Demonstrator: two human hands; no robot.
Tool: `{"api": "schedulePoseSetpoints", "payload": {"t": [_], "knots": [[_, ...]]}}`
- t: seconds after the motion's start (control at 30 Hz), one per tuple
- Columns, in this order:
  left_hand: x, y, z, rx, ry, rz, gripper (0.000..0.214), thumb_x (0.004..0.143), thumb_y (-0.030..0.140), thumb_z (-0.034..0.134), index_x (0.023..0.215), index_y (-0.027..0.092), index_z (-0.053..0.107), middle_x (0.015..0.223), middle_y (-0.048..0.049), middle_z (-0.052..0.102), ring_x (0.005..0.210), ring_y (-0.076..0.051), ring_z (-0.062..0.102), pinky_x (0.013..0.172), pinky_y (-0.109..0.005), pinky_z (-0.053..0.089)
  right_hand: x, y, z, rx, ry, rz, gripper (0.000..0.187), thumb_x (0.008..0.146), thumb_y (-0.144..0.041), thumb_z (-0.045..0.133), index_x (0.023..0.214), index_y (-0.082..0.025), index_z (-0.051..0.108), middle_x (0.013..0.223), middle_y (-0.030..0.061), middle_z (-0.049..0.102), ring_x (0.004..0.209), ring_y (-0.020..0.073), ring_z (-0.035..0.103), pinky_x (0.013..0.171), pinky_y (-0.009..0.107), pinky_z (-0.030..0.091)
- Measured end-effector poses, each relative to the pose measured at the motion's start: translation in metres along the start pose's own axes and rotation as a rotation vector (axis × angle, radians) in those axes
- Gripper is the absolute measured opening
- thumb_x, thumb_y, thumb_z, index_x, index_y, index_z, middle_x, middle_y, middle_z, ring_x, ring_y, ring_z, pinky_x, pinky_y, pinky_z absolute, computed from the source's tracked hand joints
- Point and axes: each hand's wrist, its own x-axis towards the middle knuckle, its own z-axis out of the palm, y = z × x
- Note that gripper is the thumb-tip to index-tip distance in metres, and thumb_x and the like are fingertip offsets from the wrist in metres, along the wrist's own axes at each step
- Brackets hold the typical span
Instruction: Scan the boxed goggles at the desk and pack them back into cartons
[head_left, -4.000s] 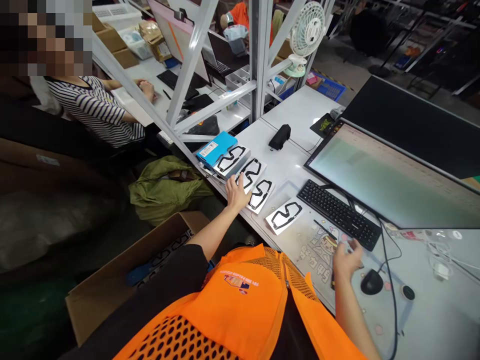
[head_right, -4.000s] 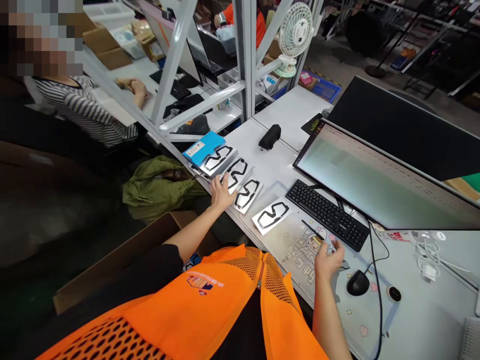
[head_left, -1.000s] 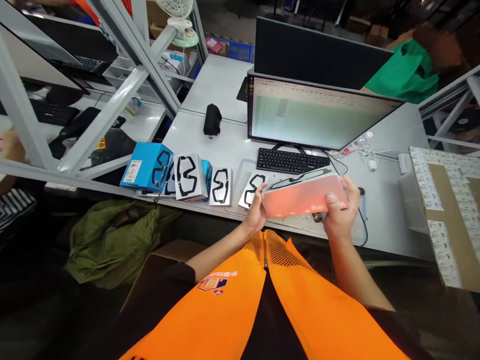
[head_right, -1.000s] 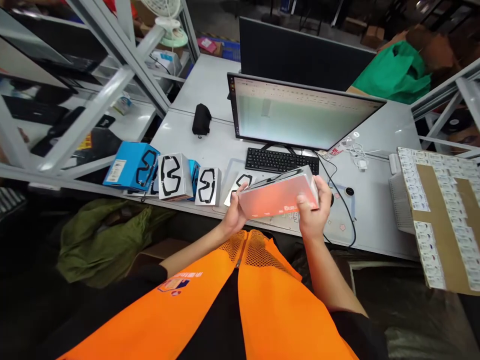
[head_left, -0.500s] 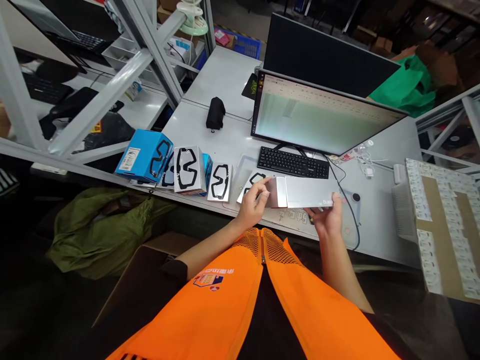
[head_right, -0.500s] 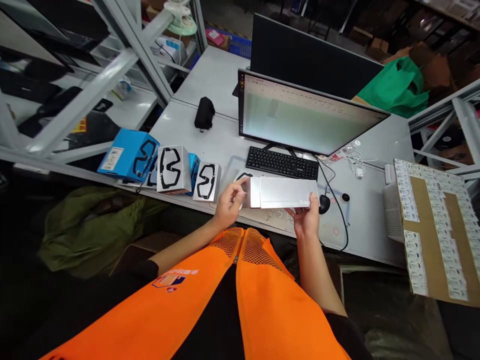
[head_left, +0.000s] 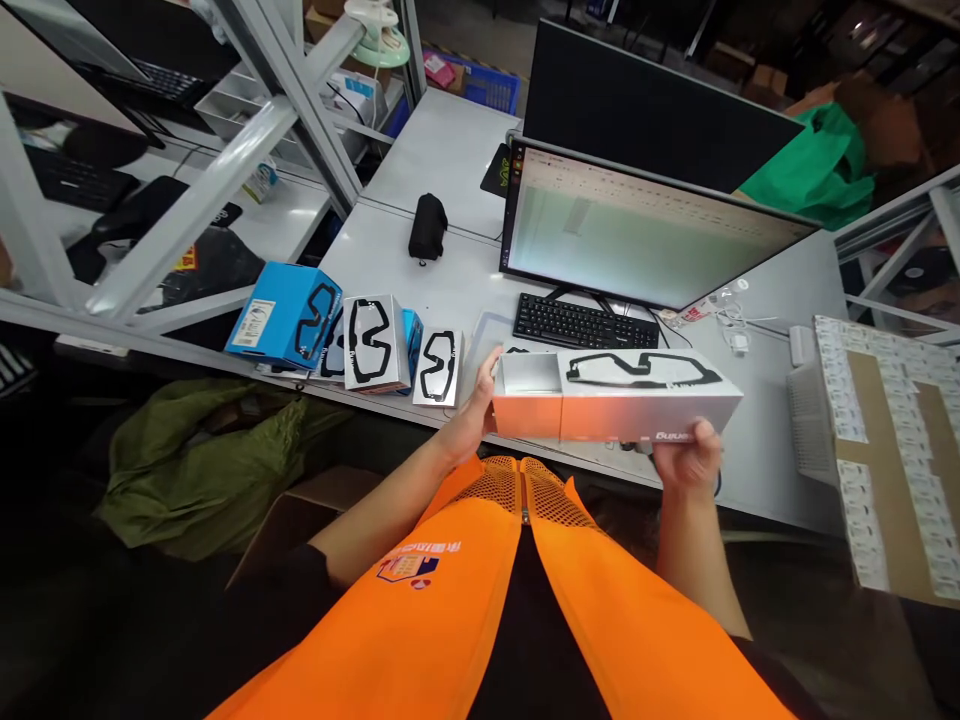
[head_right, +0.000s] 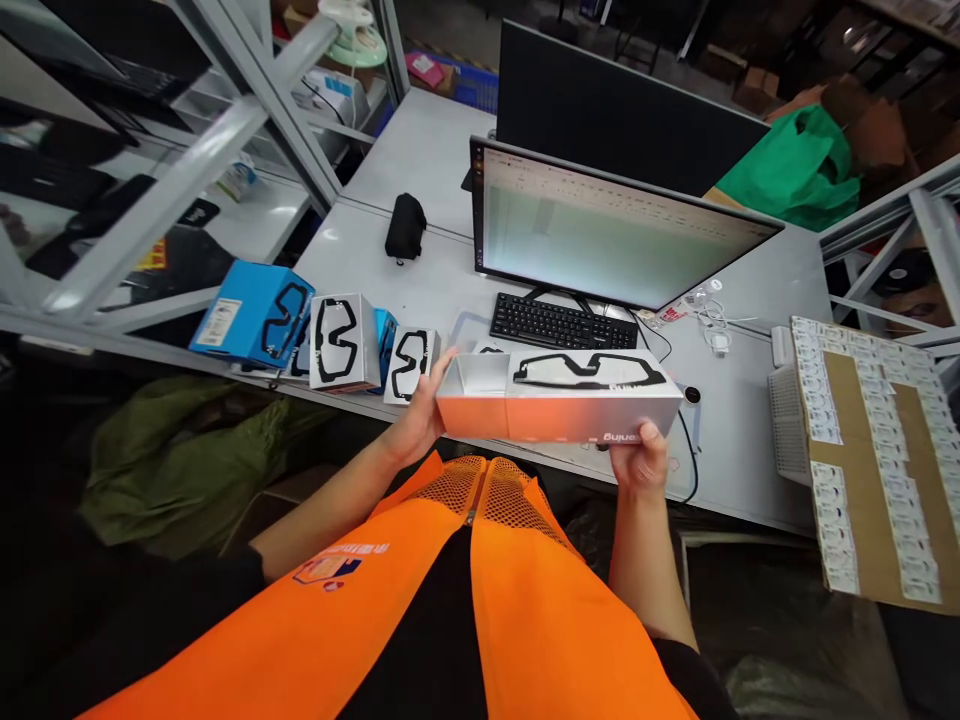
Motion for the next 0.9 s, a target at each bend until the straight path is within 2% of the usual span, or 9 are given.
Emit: {"api": "schedulePoseSetpoints", "payload": {"t": [0.07, 0.17, 0.27, 0.33, 0.4, 0.5, 0.67, 0.83, 0.9], "knots": [[-0.006, 0.006, -0.005, -0.006, -0.102, -0.074, 0.087, 0.094, 0.080, 0.067, 0.166, 0.037, 0.044, 0.152, -0.0123, 0.064, 0.125, -0.038, 0.070, 0.096, -0.048, 0.063, 0.001, -0.015, -0.009, -0.041, -0.099, 0.021, 0.079, 0.060, -0.042, 0.095, 0.134, -0.036, 0.071, 0.141, 0.0038, 0.072, 0.136, 0.0305, 0.066, 0.118, 0.056, 0.054], [-0.011, 0.018, -0.004, 0.094, -0.121, 0.042, 0.083, 0.090, 0.064, 0.080, 0.161, 0.036, 0.048, 0.152, -0.0117, 0.062, 0.118, -0.034, 0.071, 0.091, -0.042, 0.064, 0.003, -0.028, -0.017, -0.064, -0.208, 0.089, 0.101, 0.054, -0.046, 0.101, 0.148, -0.041, 0.064, 0.153, 0.0052, 0.066, 0.143, 0.0328, 0.062, 0.121, 0.061, 0.050], [-0.014, 0.033, 0.009, 0.223, -0.140, 0.179, 0.072, 0.087, 0.051, 0.085, 0.150, 0.029, 0.059, 0.154, -0.0130, 0.059, 0.118, -0.035, 0.069, 0.093, -0.044, 0.063, 0.006, -0.027, -0.016, -0.067, -0.228, 0.185, 0.093, 0.056, -0.073, 0.096, 0.137, -0.034, 0.071, 0.146, 0.0096, 0.070, 0.144, 0.0383, 0.062, 0.119, 0.066, 0.051], [-0.015, 0.045, 0.019, 0.283, -0.125, 0.206, 0.067, 0.085, 0.044, 0.086, 0.146, 0.027, 0.064, 0.151, -0.0134, 0.060, 0.116, -0.036, 0.069, 0.096, -0.048, 0.063, 0.010, -0.023, -0.014, -0.094, -0.179, 0.200, 0.080, 0.066, -0.079, 0.088, 0.128, -0.031, 0.075, 0.137, 0.0101, 0.075, 0.141, 0.0381, 0.065, 0.116, 0.064, 0.053], [-0.016, 0.059, 0.029, 0.325, -0.096, 0.212, 0.065, 0.085, 0.042, 0.086, 0.145, 0.026, 0.066, 0.145, -0.0135, 0.063, 0.111, -0.036, 0.070, 0.095, -0.049, 0.063, 0.015, -0.020, -0.014, -0.096, -0.088, 0.154, 0.063, 0.077, -0.072, 0.083, 0.123, -0.029, 0.077, 0.130, 0.0077, 0.079, 0.136, 0.0346, 0.068, 0.114, 0.059, 0.056], [-0.019, 0.079, 0.036, 0.436, -0.084, 0.239, 0.063, 0.088, 0.042, 0.080, 0.147, 0.026, 0.063, 0.142, -0.0126, 0.065, 0.107, -0.029, 0.071, 0.086, -0.041, 0.064, 0.025, -0.024, -0.018, -0.012, 0.008, 0.095, 0.048, 0.084, -0.060, 0.079, 0.120, -0.027, 0.078, 0.123, 0.0049, 0.081, 0.128, 0.0294, 0.072, 0.110, 0.049, 0.059], [-0.031, 0.106, 0.041, 0.605, -0.105, 0.278, 0.065, 0.091, 0.040, 0.072, 0.152, 0.024, 0.056, 0.150, -0.0133, 0.060, 0.115, -0.025, 0.068, 0.073, -0.025, 0.059, 0.038, -0.034, -0.027, 0.083, 0.002, 0.077, 0.041, 0.087, -0.056, 0.077, 0.117, -0.027, 0.078, 0.114, 0.0026, 0.081, 0.118, 0.0246, 0.075, 0.103, 0.039, 0.060], [-0.039, 0.119, 0.048, 0.680, -0.091, 0.278, 0.068, 0.091, 0.045, 0.073, 0.155, 0.026, 0.056, 0.153, -0.0127, 0.058, 0.122, -0.028, 0.065, 0.076, -0.027, 0.061, 0.045, -0.030, -0.037, 0.108, 0.010, 0.081, 0.040, 0.085, -0.057, 0.078, 0.112, -0.028, 0.077, 0.092, -0.0019, 0.079, 0.105, 0.0209, 0.077, 0.098, 0.035, 0.061], [-0.036, 0.120, 0.046, 0.691, -0.092, 0.266, 0.069, 0.091, 0.046, 0.073, 0.156, 0.026, 0.056, 0.155, -0.0129, 0.058, 0.124, -0.029, 0.065, 0.078, -0.028, 0.062, 0.047, -0.026, -0.039, 0.126, 0.014, 0.087, 0.041, 0.084, -0.057, 0.079, 0.112, -0.027, 0.077, 0.095, -0.0011, 0.080, 0.104, 0.0202, 0.077, 0.094, 0.034, 0.062]]}}
